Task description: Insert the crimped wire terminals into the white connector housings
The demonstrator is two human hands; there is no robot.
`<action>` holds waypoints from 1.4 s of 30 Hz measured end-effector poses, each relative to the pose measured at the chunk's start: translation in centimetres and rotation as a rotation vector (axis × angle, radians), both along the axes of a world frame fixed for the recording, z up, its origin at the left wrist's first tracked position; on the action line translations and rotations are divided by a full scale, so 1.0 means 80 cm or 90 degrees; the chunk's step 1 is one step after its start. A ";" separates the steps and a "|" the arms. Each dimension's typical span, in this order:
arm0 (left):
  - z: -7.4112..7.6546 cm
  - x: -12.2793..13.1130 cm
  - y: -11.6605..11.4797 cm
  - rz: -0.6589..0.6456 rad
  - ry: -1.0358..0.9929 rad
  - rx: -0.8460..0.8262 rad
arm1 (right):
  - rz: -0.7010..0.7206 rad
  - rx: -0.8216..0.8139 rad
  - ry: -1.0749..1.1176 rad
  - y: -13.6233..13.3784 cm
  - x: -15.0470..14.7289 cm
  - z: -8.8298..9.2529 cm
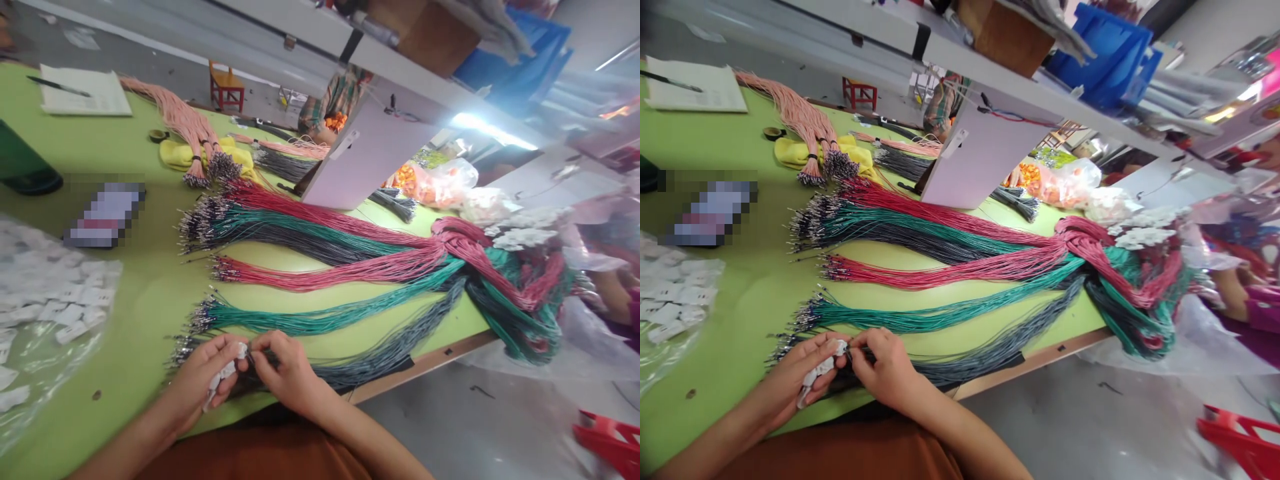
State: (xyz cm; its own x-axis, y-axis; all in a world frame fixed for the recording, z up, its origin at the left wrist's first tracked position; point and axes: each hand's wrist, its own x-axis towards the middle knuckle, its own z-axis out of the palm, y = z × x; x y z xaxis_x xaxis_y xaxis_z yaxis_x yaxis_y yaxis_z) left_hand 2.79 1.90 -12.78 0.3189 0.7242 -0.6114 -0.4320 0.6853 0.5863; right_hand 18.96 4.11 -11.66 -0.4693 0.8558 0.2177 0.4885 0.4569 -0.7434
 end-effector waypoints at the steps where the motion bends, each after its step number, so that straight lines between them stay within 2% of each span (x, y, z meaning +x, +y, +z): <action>1: -0.001 0.000 0.000 -0.004 0.000 -0.001 | -0.007 -0.024 -0.002 -0.002 -0.001 0.000; 5: -0.003 0.000 -0.001 0.003 0.006 -0.008 | 0.001 -0.044 -0.052 -0.001 -0.006 0.003; 9: 0.001 0.001 0.001 0.023 0.001 -0.018 | 0.049 -0.093 -0.038 0.040 0.004 0.011; 11: 0.004 0.001 0.002 0.032 -0.006 -0.028 | -0.018 -0.045 -0.046 0.073 0.016 0.010; 13: 0.005 0.001 0.003 0.035 -0.012 -0.035 | -0.121 0.054 -0.135 0.102 0.026 0.003; 16: 0.004 0.000 0.002 0.029 -0.024 -0.038 | -0.147 0.103 -0.240 0.122 0.037 -0.015; 19: 0.000 0.000 0.001 0.021 -0.029 -0.032 | -0.146 0.099 -0.168 0.121 0.044 -0.031; 21: -0.001 0.001 0.001 0.023 -0.025 -0.027 | -0.160 0.101 -0.105 0.118 0.049 -0.031; 23: 0.000 0.001 0.001 0.028 -0.022 -0.026 | -0.175 0.112 -0.053 0.116 0.056 -0.022; 27: 0.004 0.001 0.003 0.029 -0.016 -0.027 | -0.225 0.120 0.031 0.103 0.065 0.013; 30: 0.005 0.002 0.003 0.017 -0.003 -0.021 | -0.251 0.128 0.015 0.087 0.061 0.029; 33: 0.003 0.002 0.001 0.013 0.012 -0.015 | -0.241 0.138 -0.084 0.082 0.054 0.025; 36: 0.002 0.002 0.000 0.018 0.008 -0.011 | -0.312 0.112 -0.190 0.092 0.055 0.018; 38: 0.002 0.002 0.000 0.019 0.003 -0.014 | -0.359 0.084 -0.171 0.095 0.057 0.023; 40: 0.003 0.002 0.000 0.017 0.003 -0.015 | -0.334 0.047 -0.088 0.089 0.054 0.035; 42: 0.004 0.002 0.000 0.013 0.006 -0.012 | -0.243 -0.001 -0.013 0.073 0.046 0.046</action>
State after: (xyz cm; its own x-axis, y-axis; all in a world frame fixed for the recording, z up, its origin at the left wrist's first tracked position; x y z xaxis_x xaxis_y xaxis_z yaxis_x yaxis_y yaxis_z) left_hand 2.93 1.91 -12.47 0.2985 0.7184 -0.6283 -0.4408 0.6877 0.5768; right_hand 22.62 9.97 -7.96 -0.1206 0.9703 0.2096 0.6387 0.2375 -0.7319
